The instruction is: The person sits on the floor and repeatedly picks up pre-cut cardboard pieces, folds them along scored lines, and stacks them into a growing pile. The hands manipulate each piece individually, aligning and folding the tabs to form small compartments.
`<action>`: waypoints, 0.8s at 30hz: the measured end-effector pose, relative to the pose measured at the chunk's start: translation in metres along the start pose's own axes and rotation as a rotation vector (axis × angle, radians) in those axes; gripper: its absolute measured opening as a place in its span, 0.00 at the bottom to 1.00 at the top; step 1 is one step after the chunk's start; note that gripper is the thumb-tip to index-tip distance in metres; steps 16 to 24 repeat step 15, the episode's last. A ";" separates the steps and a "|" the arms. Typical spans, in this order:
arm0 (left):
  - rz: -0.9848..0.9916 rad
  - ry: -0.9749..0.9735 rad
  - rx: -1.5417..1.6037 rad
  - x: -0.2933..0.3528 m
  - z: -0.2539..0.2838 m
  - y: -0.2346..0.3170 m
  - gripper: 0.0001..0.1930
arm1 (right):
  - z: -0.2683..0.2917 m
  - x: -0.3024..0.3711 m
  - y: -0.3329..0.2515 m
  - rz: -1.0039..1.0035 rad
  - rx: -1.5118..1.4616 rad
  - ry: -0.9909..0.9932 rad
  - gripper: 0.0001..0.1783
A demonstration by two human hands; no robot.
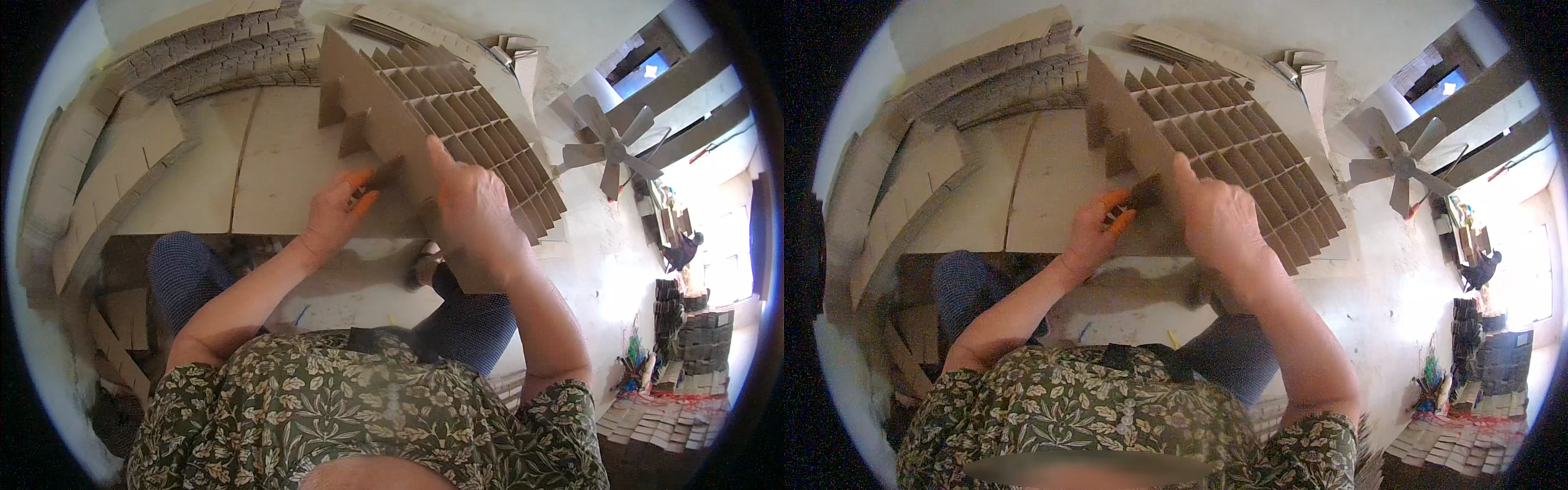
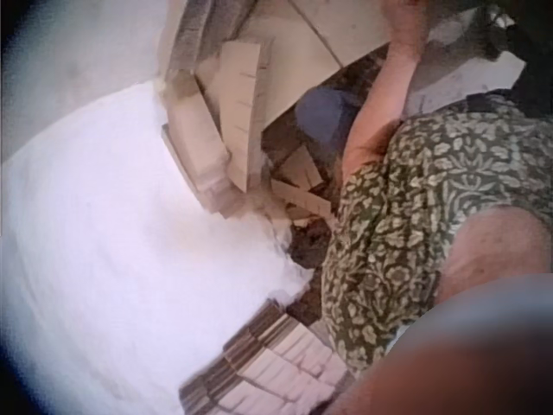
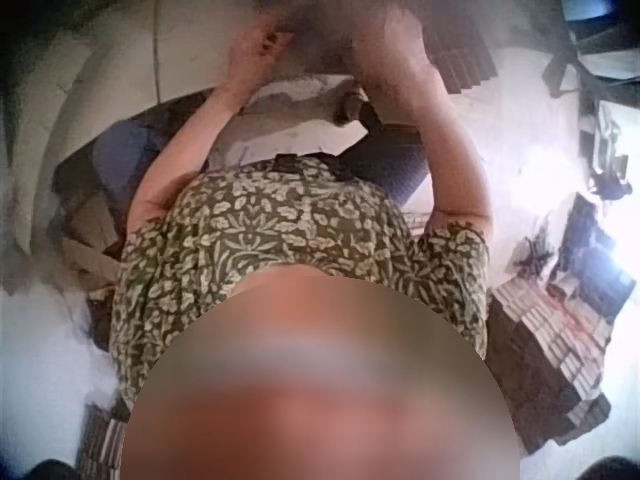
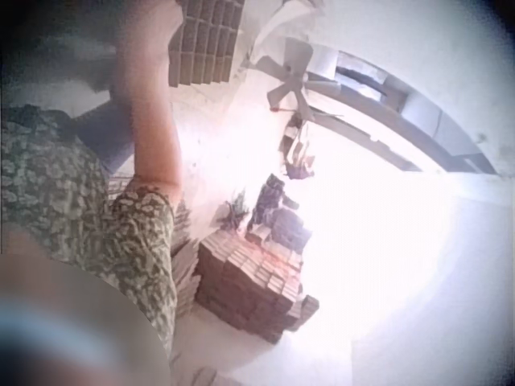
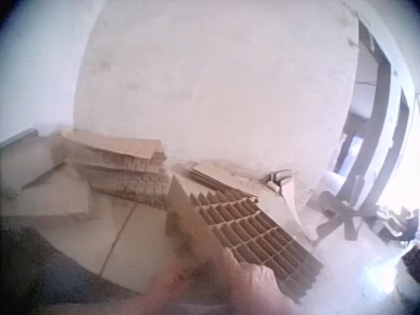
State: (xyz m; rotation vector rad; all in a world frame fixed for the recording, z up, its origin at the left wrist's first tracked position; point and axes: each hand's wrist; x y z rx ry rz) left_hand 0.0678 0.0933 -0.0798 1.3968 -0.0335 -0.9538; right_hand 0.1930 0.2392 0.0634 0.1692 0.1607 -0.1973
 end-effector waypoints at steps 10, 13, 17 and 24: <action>0.176 -0.069 -0.106 -0.012 -0.005 -0.014 0.13 | 0.002 0.003 -0.002 -0.032 -0.071 -0.003 0.37; 0.088 -0.001 -0.206 -0.012 -0.008 -0.015 0.13 | 0.010 0.008 -0.004 -0.059 -0.029 -0.116 0.38; 0.154 0.046 -0.109 -0.011 -0.005 0.000 0.13 | 0.021 0.008 -0.008 -0.136 -0.049 -0.165 0.39; 0.154 0.046 -0.109 -0.011 -0.005 0.000 0.13 | 0.021 0.008 -0.008 -0.136 -0.049 -0.165 0.39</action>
Point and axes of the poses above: each hand's wrist, its own x-axis away from the middle knuckle, its own z-axis out of the back of the hand, y = z × x, and after that the axes turned 9 degrees about x, right-handed
